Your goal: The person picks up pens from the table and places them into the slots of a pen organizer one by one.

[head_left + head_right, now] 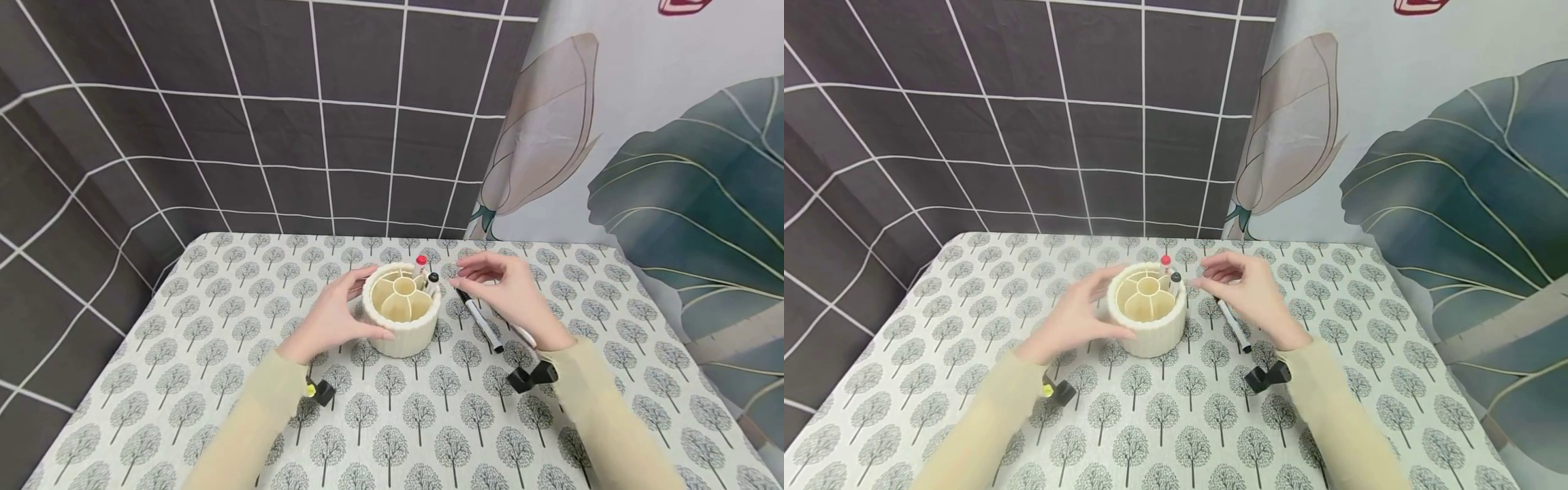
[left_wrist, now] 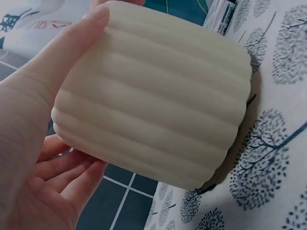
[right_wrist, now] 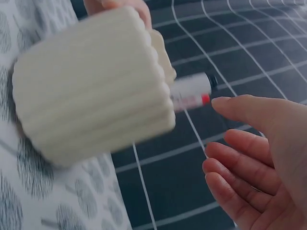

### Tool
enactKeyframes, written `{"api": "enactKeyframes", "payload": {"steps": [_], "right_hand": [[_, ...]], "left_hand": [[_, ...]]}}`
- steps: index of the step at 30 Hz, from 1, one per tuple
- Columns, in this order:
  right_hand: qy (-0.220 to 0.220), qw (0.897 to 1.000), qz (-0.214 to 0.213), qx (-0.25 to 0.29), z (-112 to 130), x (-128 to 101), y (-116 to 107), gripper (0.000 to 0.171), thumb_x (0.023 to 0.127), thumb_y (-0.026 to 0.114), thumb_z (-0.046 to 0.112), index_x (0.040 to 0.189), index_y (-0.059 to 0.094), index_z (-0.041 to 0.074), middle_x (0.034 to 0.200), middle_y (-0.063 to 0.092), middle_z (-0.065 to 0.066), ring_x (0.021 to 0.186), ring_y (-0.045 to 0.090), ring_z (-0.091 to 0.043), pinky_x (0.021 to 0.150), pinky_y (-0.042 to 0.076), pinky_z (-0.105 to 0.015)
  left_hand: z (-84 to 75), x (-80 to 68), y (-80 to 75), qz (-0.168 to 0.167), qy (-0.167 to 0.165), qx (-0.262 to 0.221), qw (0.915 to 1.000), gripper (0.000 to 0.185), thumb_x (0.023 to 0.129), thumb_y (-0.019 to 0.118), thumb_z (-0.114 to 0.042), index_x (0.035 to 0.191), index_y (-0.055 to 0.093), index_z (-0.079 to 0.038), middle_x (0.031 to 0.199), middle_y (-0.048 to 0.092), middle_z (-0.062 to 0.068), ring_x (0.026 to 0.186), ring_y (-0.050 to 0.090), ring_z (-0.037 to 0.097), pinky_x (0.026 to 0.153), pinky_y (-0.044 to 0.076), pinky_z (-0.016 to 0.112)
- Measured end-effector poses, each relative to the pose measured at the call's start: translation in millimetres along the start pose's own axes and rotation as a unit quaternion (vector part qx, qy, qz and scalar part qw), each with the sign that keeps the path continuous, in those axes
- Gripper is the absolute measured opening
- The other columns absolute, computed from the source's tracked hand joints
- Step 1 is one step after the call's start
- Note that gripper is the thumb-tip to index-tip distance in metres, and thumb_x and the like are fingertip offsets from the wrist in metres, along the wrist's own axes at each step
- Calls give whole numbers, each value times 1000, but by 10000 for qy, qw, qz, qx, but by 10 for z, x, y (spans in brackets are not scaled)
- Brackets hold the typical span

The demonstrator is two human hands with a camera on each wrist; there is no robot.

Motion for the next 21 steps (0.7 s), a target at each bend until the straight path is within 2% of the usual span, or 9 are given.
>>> {"api": "enactKeyframes", "payload": {"steps": [4,12,21], "right_hand": [[105,9994,-194,-262,-153,-84,-201,32,88,83,25,112,73,6,101,74,-6,88,69,-18,78,58,-22],[387,9959,-422,-700,-460,-295,-515,31,89,82,21,112,73,2,101,74,-10,83,69,-12,75,57,-16],[737,9907,-302,-1100,-725,-527,-693,32,89,82,21,112,73,0,99,75,-11,81,69,-12,71,56,-16]], "left_hand": [[-19,-74,-26,-79,47,0,10000,113,56,98,-52,148,47,-12,148,51,0,130,54,20,108,45,33],[-2,-184,-82,-312,-127,-58,9994,101,64,92,-53,147,49,-14,138,58,-4,124,56,16,107,47,37],[-47,-245,-116,-501,-223,112,9984,106,67,93,-48,152,43,-9,131,61,4,121,61,27,106,49,37]]}}
Point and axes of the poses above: each hand's wrist, its own x-axis towards the middle knuckle, its own y-axis out of the palm, z = x × y, the point moved 10 cm from there along x, towards the middle knuckle
